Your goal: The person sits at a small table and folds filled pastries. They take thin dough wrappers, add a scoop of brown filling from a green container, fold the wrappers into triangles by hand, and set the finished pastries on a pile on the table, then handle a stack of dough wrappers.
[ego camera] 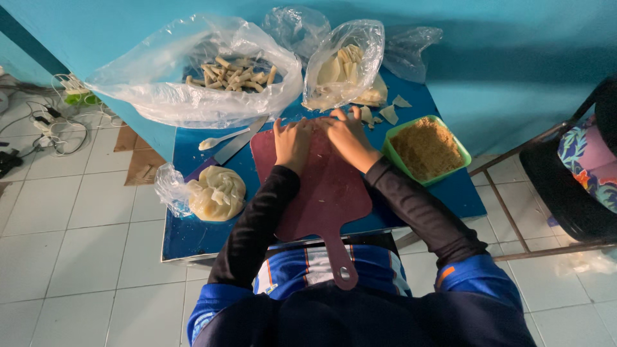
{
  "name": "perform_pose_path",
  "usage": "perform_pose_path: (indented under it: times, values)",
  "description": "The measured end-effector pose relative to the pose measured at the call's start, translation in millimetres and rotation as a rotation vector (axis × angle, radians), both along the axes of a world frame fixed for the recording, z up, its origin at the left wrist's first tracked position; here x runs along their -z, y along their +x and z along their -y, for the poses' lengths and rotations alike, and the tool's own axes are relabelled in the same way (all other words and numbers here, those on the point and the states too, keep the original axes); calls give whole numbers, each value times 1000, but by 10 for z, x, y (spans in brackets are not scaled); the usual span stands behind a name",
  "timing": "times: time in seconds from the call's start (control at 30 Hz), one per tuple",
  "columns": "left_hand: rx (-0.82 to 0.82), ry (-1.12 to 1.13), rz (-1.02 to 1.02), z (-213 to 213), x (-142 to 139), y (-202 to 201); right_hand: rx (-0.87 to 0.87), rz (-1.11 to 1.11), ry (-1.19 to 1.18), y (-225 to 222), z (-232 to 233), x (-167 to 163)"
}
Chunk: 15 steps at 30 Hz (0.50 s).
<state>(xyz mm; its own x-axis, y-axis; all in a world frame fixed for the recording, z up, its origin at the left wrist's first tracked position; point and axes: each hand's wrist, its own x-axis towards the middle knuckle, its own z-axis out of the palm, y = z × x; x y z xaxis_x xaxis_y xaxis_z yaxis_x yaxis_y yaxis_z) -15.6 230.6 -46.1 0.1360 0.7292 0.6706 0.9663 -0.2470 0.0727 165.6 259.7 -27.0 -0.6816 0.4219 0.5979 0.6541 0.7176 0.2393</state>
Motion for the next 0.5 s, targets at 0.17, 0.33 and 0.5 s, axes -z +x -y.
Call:
perform_pose_path:
  times: [0.17, 0.33, 0.5]
  values:
    - [-43, -9, 1, -8, -8, -21, 15, -22, -52, -44, -129, 47]
    - [-152, -38, 44, 86, -240, -29, 6, -16, -95, -89, -211, 33]
    - [-190, -1, 21, 582, -748, 84, 36, -93, -87, -209, -233, 44]
